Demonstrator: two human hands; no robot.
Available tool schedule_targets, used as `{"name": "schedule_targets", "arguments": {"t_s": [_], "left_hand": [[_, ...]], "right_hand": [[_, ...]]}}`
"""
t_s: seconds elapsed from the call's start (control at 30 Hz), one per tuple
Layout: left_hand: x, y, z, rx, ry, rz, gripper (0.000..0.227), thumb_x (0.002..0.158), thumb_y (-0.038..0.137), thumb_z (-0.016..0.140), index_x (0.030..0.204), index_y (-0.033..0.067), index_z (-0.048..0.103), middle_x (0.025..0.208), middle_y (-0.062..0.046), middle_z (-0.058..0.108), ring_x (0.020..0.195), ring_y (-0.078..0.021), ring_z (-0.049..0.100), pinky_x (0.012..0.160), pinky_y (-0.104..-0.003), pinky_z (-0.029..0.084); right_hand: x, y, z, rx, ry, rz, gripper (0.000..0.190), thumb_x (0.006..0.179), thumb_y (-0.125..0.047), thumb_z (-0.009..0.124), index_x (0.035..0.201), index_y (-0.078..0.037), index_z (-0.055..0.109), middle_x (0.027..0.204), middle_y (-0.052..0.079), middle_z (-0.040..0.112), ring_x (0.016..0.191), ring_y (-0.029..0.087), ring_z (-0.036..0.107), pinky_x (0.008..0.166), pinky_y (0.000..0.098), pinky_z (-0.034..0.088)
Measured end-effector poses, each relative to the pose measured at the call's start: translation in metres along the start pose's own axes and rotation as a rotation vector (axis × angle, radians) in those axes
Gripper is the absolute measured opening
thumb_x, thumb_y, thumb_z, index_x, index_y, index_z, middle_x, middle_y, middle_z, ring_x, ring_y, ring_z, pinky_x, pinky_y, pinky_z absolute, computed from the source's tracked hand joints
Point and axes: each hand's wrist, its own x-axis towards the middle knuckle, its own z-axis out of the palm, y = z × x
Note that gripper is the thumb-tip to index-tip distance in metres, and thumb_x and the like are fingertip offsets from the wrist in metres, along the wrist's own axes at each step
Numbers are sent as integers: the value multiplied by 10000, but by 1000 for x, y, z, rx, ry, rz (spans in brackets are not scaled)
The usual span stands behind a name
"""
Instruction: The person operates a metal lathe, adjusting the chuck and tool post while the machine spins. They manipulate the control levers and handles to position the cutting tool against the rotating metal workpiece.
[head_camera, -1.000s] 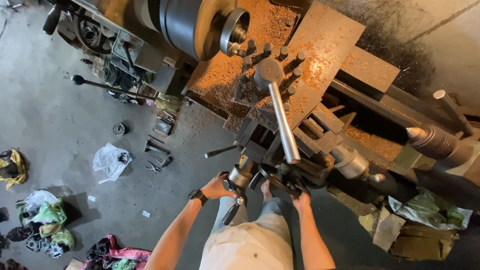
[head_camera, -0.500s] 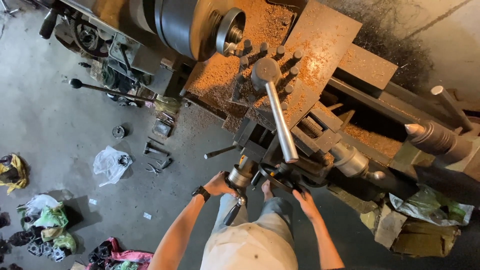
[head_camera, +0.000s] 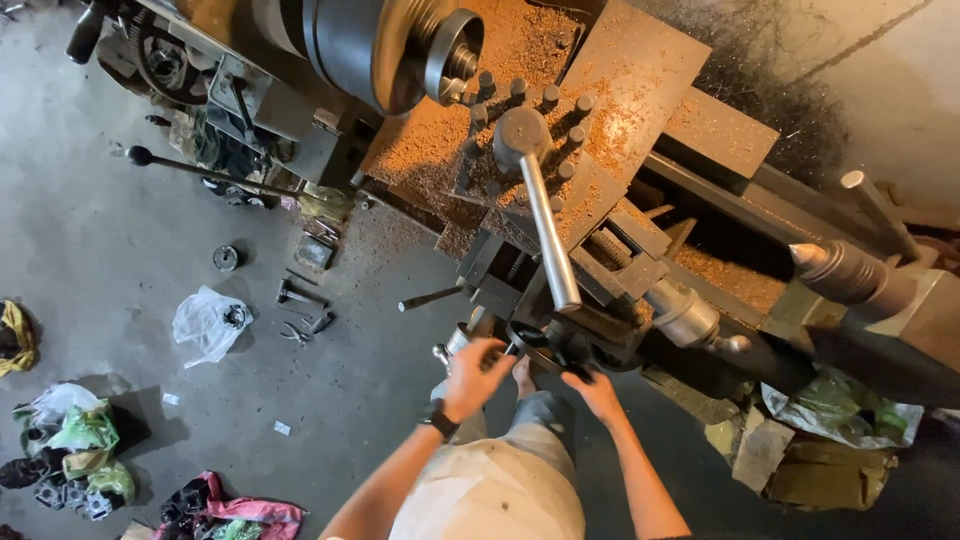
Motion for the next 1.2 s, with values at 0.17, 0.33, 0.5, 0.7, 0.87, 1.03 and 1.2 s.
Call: {"name": "schedule_targets", "arguments": {"t_s": [0.17,0.33,0.5,0.7,0.87,1.03,1.2], "left_hand": [[-3,-19,75,61,-264,-443,402,768,532,620,931,165,642,783,-35,686,715,-221,665,656,-357,542],[14,-51,123,-177,-231,-705,611,797,599,566,961,20,461,823,-192,656,521,-228,657,419,-336,573],[33,-56,131,-137,-172,-917,587,856,460,502,1129,-22,310,892,-41,693,851,-324,642,981,-415,293],[38,-6,105,-213,-7,-874,527,843,329,552,1103,-92,372,1123,-297,537,1043,-443,541,805,-569,475],[40,27,80,-247,-19,-907,594,839,288,529,1193,-170,396,1181,-326,497,1129,-450,475,915,-565,412],[68,-81,121,-83,-28,-958,576,845,386,560,1181,-75,479,1184,-234,544,1144,-363,507,943,-486,416],[47,-40,93,-196,-8,-879,707,924,405,385,1379,-88,160,1366,-283,348,1265,-361,372,1004,-479,363]], "right_hand": [[-16,-28,2,-130,26,42,869,638,-695,688,1196,-37,587,1211,163,578,1188,281,489,1004,378,402],[5,-9,20,-277,90,58,819,636,-745,637,1120,-83,642,1126,137,632,1121,277,548,951,392,452],[7,-13,31,-380,142,54,742,685,-692,576,1022,-38,667,1029,217,645,1039,369,583,878,432,492],[-70,-80,5,-419,39,-115,641,837,-523,491,1112,45,605,1100,261,603,1090,404,546,920,474,452],[-28,-19,-17,-152,-54,-133,621,801,-474,613,1153,37,585,1183,257,574,1174,378,480,986,465,390],[15,27,-13,105,-61,-101,636,694,-445,769,1060,60,645,1078,243,634,1068,329,555,908,406,444],[9,12,-9,-8,0,31,615,641,-548,786,975,-39,697,997,145,679,997,239,609,834,343,491]]}}
